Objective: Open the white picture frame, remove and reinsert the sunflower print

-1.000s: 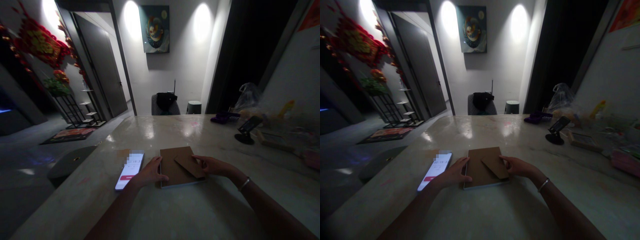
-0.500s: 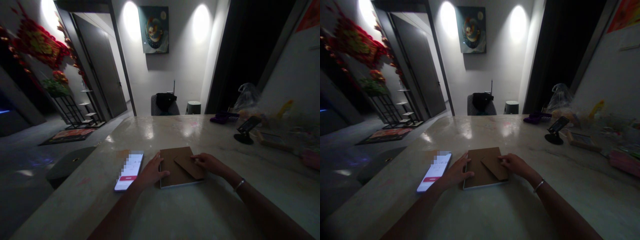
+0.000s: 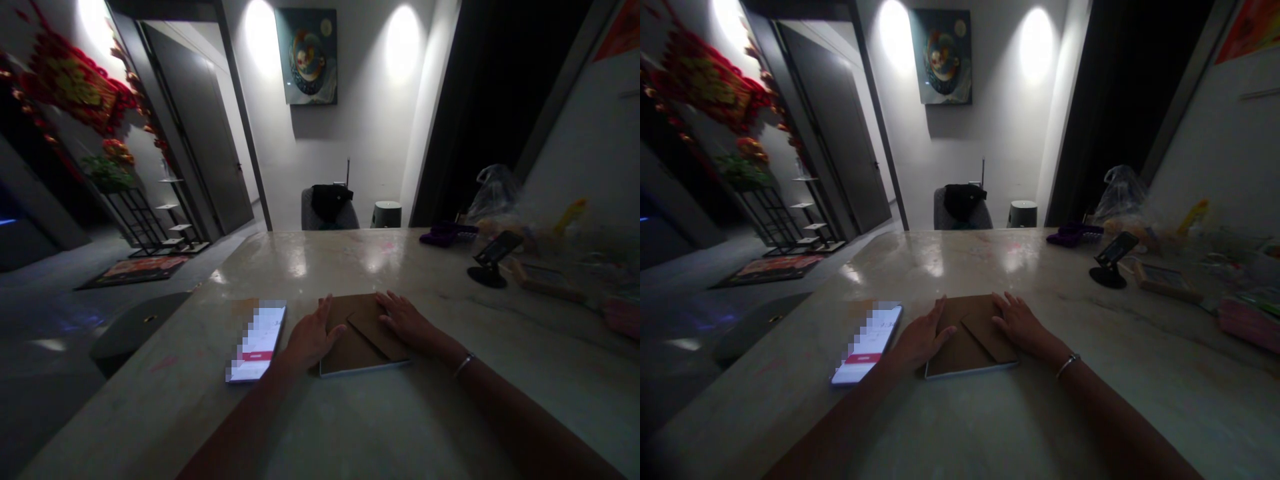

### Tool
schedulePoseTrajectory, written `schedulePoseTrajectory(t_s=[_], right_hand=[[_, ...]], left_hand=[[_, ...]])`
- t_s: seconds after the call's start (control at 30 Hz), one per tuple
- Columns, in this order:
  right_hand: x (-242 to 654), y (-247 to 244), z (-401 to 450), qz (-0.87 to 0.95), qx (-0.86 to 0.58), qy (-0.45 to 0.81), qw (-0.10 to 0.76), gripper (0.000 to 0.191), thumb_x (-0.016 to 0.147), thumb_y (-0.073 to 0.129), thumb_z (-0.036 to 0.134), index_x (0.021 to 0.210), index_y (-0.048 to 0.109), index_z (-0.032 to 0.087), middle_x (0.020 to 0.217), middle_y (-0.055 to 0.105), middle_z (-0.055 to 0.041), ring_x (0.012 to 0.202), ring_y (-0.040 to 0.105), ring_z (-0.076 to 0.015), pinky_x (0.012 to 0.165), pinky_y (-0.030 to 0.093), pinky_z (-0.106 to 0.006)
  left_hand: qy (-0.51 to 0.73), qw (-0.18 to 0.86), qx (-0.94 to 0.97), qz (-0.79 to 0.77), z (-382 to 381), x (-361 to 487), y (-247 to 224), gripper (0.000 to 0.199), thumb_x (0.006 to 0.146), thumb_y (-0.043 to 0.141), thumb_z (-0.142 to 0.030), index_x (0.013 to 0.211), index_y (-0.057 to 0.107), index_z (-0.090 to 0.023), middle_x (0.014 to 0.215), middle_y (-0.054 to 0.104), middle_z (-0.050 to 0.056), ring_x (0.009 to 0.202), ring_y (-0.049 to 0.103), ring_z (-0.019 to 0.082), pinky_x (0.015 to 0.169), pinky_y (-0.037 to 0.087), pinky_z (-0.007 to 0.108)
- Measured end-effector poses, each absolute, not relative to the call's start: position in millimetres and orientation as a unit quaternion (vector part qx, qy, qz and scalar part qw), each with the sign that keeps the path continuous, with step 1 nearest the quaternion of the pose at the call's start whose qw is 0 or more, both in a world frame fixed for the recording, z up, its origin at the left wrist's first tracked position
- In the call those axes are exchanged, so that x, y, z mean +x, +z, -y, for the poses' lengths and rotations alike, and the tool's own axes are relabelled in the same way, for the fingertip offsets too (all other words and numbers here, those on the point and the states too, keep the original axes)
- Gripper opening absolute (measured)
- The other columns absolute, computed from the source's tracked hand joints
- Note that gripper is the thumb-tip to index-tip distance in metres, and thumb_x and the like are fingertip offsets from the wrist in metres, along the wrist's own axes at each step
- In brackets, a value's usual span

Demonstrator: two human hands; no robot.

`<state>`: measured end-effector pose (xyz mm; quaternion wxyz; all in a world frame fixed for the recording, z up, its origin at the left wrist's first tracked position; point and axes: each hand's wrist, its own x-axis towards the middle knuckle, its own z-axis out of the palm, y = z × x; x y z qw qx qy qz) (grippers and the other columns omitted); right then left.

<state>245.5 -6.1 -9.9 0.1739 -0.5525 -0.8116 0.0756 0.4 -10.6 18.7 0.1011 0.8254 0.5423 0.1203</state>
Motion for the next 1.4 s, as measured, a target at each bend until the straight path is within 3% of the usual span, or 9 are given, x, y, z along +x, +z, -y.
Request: schedulePoseTrajectory(t_s=[0.23, 0.53, 0.67, 0.77, 0.9, 1.1, 1.2, 1.27, 1.4], right_hand=[[242.6, -1.3, 9.4, 0.826, -0.536, 0.056, 0.168, 0.053, 0.085, 0.031, 0.044, 0.131, 0.03, 0.018, 0.136, 0.034, -0.0085, 0.127, 0.022, -0.0253, 0.103, 0.015, -0.048], [244.9, -5.7, 11.6, 0.797, -0.545, 0.119, 0.232, 0.051, 0.083, 0.035, 0.043, 0.127, 0.036, 0.017, 0.135, 0.036, -0.009, 0.125, 0.027, -0.0236, 0.102, 0.016, -0.046], [248.4, -2.4, 12.7, 0.71, -0.56, 0.232, 0.359, 0.047, 0.083, 0.034, 0.04, 0.123, 0.039, 0.015, 0.11, 0.06, -0.0096, 0.108, 0.05, -0.0196, 0.094, 0.033, -0.037], [250.5, 3.7, 13.9, 0.662, -0.568, 0.271, 0.407, 0.038, 0.082, 0.035, 0.038, 0.107, 0.051, 0.015, 0.091, 0.065, -0.0067, 0.089, 0.059, -0.0187, 0.083, 0.041, -0.033], [251.3, 9.2, 15.2, 0.662, -0.567, 0.28, 0.403, 0.028, 0.078, 0.04, 0.036, 0.086, 0.057, 0.016, 0.078, 0.064, -0.004, 0.075, 0.059, -0.0169, 0.07, 0.044, -0.028], [253.7, 13.6, 16.2, 0.685, -0.568, 0.249, 0.383, 0.025, 0.078, 0.04, 0.036, 0.073, 0.056, 0.017, 0.064, 0.059, -0.0012, 0.063, 0.056, -0.0144, 0.062, 0.042, -0.026], [255.4, 17.1, 17.3, 0.683, -0.563, 0.233, 0.403, 0.025, 0.079, 0.04, 0.036, 0.08, 0.056, 0.017, 0.061, 0.057, -0.0007, 0.06, 0.055, -0.0141, 0.06, 0.043, -0.026], [256.1, 19.1, 18.4, 0.68, -0.554, 0.217, 0.429, 0.029, 0.08, 0.039, 0.035, 0.097, 0.053, 0.016, 0.062, 0.056, -0.0001, 0.059, 0.055, -0.0138, 0.059, 0.043, -0.025], [256.9, 20.6, 20.8, 0.699, -0.54, 0.137, 0.449, 0.054, 0.081, 0.039, 0.03, 0.131, 0.023, 0.017, 0.071, 0.055, -0.0012, 0.059, 0.052, -0.0138, 0.059, 0.044, -0.027]], left_hand=[[0.112, 0.111, 0.821, -0.549, 12.6, 0.9, 23.1, 0.073, 0.079, 0.027, -0.058, 0.136, 0.007, -0.018, 0.113, 0.056, 0.016, 0.098, 0.055, 0.028, 0.08, 0.039, 0.037], [0.133, 0.122, 0.82, -0.543, 16.9, 1.4, 23.2, 0.07, 0.079, 0.032, -0.054, 0.135, 0.015, -0.016, 0.117, 0.053, 0.018, 0.102, 0.053, 0.029, 0.083, 0.037, 0.039], [0.24, 0.179, 0.785, -0.543, 12.9, -7.0, 20.3, 0.059, 0.081, 0.032, -0.05, 0.128, 0.035, -0.015, 0.123, 0.049, 0.014, 0.109, 0.048, 0.025, 0.089, 0.035, 0.037], [0.323, 0.238, 0.727, -0.557, 8.0, -12.3, 19.3, 0.045, 0.082, 0.034, -0.044, 0.107, 0.054, -0.014, 0.109, 0.059, 0.011, 0.1, 0.054, 0.021, 0.085, 0.04, 0.033], [0.341, 0.274, 0.697, -0.567, 5.1, -13.7, 18.7, 0.032, 0.077, 0.043, -0.036, 0.094, 0.059, -0.014, 0.091, 0.065, 0.008, 0.082, 0.06, 0.019, 0.073, 0.045, 0.032], [0.367, 0.294, 0.688, -0.553, 8.5, -10.5, 20.9, 0.027, 0.076, 0.044, -0.034, 0.091, 0.059, -0.017, 0.085, 0.065, 0.005, 0.078, 0.059, 0.017, 0.069, 0.046, 0.03], [0.387, 0.297, 0.691, -0.533, 9.6, -9.7, 24.7, 0.027, 0.077, 0.044, -0.035, 0.092, 0.058, -0.017, 0.08, 0.062, 0.002, 0.07, 0.058, 0.014, 0.064, 0.046, 0.027], [0.413, 0.289, 0.694, -0.515, 10.0, -9.6, 27.7, 0.031, 0.077, 0.044, -0.034, 0.102, 0.053, -0.018, 0.078, 0.059, 0.001, 0.063, 0.054, 0.011, 0.059, 0.045, 0.025], [0.467, 0.213, 0.721, -0.466, 11.1, -10.3, 31.6, 0.063, 0.077, 0.043, -0.023, 0.132, 0.014, -0.024, 0.085, 0.052, -0.001, 0.058, 0.047, 0.007, 0.06, 0.043, 0.023]])
